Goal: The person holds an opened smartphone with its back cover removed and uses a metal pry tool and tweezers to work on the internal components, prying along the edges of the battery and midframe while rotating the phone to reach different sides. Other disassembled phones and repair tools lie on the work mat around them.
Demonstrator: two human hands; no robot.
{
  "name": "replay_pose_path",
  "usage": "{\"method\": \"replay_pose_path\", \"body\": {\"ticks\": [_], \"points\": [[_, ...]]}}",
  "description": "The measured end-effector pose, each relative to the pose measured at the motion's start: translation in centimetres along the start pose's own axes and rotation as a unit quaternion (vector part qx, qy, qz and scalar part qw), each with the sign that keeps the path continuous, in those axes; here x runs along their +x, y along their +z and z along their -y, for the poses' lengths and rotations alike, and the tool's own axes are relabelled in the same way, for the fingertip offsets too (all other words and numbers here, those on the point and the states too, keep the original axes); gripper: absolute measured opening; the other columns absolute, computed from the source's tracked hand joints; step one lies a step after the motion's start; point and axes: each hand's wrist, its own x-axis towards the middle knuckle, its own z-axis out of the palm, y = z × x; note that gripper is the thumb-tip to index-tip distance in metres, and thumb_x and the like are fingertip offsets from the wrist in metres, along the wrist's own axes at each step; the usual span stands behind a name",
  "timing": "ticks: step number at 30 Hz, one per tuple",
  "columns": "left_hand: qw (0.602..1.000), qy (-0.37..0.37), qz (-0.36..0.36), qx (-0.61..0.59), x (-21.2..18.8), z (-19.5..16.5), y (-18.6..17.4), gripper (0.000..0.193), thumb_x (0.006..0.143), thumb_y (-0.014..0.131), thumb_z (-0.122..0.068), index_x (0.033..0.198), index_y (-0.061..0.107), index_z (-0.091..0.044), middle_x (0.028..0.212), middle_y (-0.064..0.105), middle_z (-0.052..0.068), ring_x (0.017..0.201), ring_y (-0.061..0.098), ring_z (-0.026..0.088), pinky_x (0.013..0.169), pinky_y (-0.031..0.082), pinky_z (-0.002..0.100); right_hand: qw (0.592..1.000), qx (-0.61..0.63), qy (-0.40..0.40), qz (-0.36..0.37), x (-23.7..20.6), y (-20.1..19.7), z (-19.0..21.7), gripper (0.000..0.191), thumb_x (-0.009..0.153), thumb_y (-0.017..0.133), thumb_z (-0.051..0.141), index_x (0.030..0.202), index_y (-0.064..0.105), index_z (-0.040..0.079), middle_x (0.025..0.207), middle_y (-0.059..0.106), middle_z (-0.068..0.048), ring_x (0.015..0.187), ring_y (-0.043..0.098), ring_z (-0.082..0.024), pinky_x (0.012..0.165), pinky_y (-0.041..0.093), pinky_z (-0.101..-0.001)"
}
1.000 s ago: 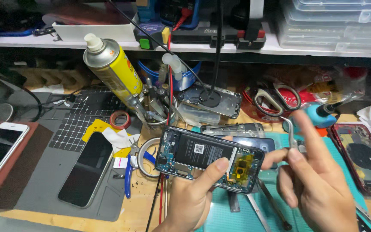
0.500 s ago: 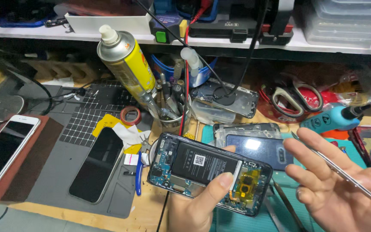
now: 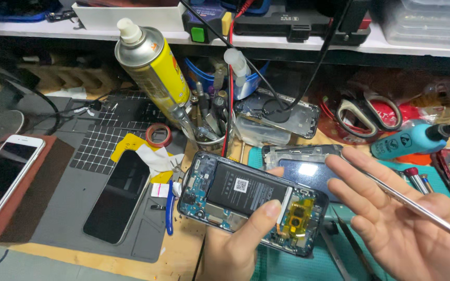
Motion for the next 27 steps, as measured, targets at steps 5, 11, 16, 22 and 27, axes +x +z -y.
{"method": "replay_pose_path", "body": {"ticks": [5,11,16,22,27], "points": [[0.997,-0.017,0.021,-0.077,0.8,0.2,0.2,0.047,0.099,0.057,-0.003,0.145,0.053,0.01,0.136,0.064,0.02,0.122,0.064,0.024,0.106,0.052,0.04,0.993,-0.052,-0.042,0.102,0.1,1.8,-1.0,0.085,0.093,0.059,0.007,0.164,0.014,-0.006,0.169,0.022,-0.028,0.15,0.036,-0.038,0.107,0.047,-0.0437],[0.985,-0.084,0.08,-0.128,1.1,0.0,0.9,0.059,0.103,0.05,-0.007,0.16,0.033,-0.004,0.128,0.064,0.029,0.1,0.072,0.04,0.074,0.066,0.047,0.979,-0.164,-0.12,0.016,-0.1,1.6,-2.0,0.059,0.11,0.044,0.016,0.159,0.026,-0.011,0.157,0.042,-0.031,0.139,0.049,-0.038,0.1,0.05,-0.0421],[0.989,-0.056,0.089,-0.106,0.5,0.5,1.9,0.06,0.101,0.051,-0.002,0.157,0.032,0.001,0.127,0.063,0.025,0.099,0.071,0.034,0.081,0.063,0.044,0.976,-0.059,-0.173,0.12,-1.5,0.0,-2.5,0.045,0.127,0.037,0.017,0.156,0.038,-0.017,0.115,0.06,-0.032,0.103,0.063,-0.038,0.091,0.051,-0.0417],[0.996,0.001,0.086,0.036,0.1,1.7,2.5,0.064,0.096,0.056,-0.002,0.156,0.035,0.008,0.132,0.061,0.02,0.114,0.063,0.023,0.1,0.053,0.037,0.896,-0.316,-0.293,-0.107,-3.5,-0.2,-3.3,0.036,0.112,0.05,0.01,0.132,0.058,-0.018,0.116,0.061,-0.023,0.1,0.061,-0.028,0.089,0.052,-0.0396],[0.991,-0.02,0.109,0.079,0.2,2.1,2.6,0.064,0.098,0.057,0.0,0.157,0.034,0.007,0.131,0.062,0.018,0.116,0.063,0.022,0.104,0.051,0.036,0.865,-0.355,-0.334,-0.122,-3.2,0.8,-3.9,0.025,0.101,0.058,-0.006,0.122,0.059,-0.017,0.12,0.065,-0.029,0.106,0.07,-0.035,0.093,0.059,-0.0468]]}}
